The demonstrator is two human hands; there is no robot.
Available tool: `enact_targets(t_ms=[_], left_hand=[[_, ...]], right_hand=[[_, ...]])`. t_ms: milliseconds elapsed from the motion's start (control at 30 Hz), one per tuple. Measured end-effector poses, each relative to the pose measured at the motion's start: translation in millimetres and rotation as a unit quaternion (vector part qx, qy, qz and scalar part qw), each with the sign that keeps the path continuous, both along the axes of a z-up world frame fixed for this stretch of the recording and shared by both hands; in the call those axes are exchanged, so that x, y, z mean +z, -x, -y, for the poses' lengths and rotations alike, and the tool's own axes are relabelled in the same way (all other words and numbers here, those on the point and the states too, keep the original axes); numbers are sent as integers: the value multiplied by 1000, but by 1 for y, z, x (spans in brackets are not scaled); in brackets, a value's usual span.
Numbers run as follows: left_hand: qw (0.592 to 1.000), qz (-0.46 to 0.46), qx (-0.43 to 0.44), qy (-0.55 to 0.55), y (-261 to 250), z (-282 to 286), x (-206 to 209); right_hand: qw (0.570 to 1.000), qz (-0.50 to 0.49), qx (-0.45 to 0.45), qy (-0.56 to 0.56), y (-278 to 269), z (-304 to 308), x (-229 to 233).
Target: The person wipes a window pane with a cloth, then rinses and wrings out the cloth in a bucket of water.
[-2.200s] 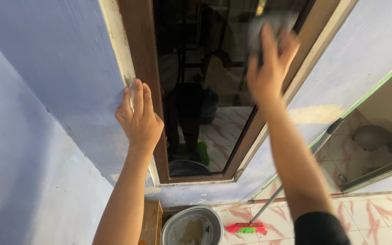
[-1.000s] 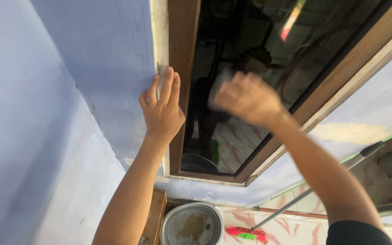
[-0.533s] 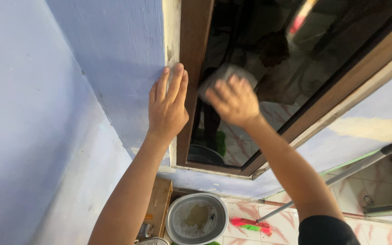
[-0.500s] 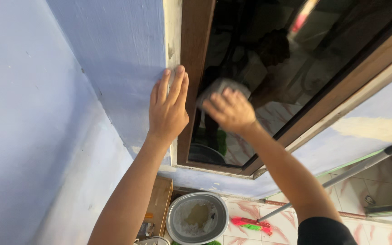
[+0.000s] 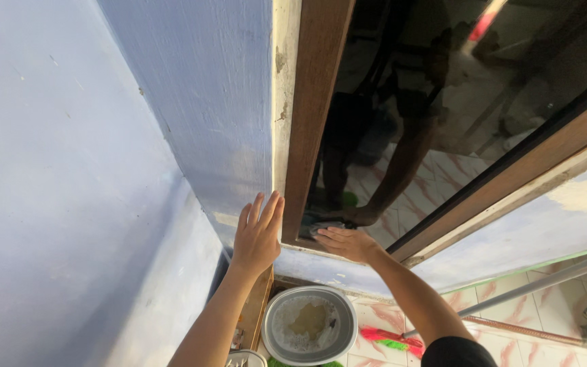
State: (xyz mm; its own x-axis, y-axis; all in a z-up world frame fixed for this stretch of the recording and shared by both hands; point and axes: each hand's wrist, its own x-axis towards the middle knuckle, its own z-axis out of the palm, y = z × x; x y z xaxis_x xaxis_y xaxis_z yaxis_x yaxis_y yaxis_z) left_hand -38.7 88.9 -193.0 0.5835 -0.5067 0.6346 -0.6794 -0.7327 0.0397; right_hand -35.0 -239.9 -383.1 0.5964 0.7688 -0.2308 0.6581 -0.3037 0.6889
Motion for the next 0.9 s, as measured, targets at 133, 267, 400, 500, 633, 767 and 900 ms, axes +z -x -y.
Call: enact_targets(t_ms=[133, 267, 400, 500, 633, 767, 900], left_hand=[[996, -82, 23, -23, 6, -12, -21], [993, -115, 17, 6, 12, -17, -36], [988, -153, 2, 2, 22, -16, -46], [987, -158, -11, 2, 25, -6, -49], [950, -312, -30, 14, 40, 19, -61], [786, -570, -136, 197, 61, 60, -77], [575, -749, -103, 312, 80, 87, -75]], right_hand=[[990, -132, -13, -46, 2, 26, 5], [973, -205, -92, -47, 24, 41, 67], [989, -89, -78, -84, 47, 59, 163], [946, 59, 32, -316, 76, 67, 230], [852, 137, -92, -496, 120, 36, 243], [498, 97, -213, -835, 153, -17, 172], [-132, -218, -165, -953, 163, -63, 108]])
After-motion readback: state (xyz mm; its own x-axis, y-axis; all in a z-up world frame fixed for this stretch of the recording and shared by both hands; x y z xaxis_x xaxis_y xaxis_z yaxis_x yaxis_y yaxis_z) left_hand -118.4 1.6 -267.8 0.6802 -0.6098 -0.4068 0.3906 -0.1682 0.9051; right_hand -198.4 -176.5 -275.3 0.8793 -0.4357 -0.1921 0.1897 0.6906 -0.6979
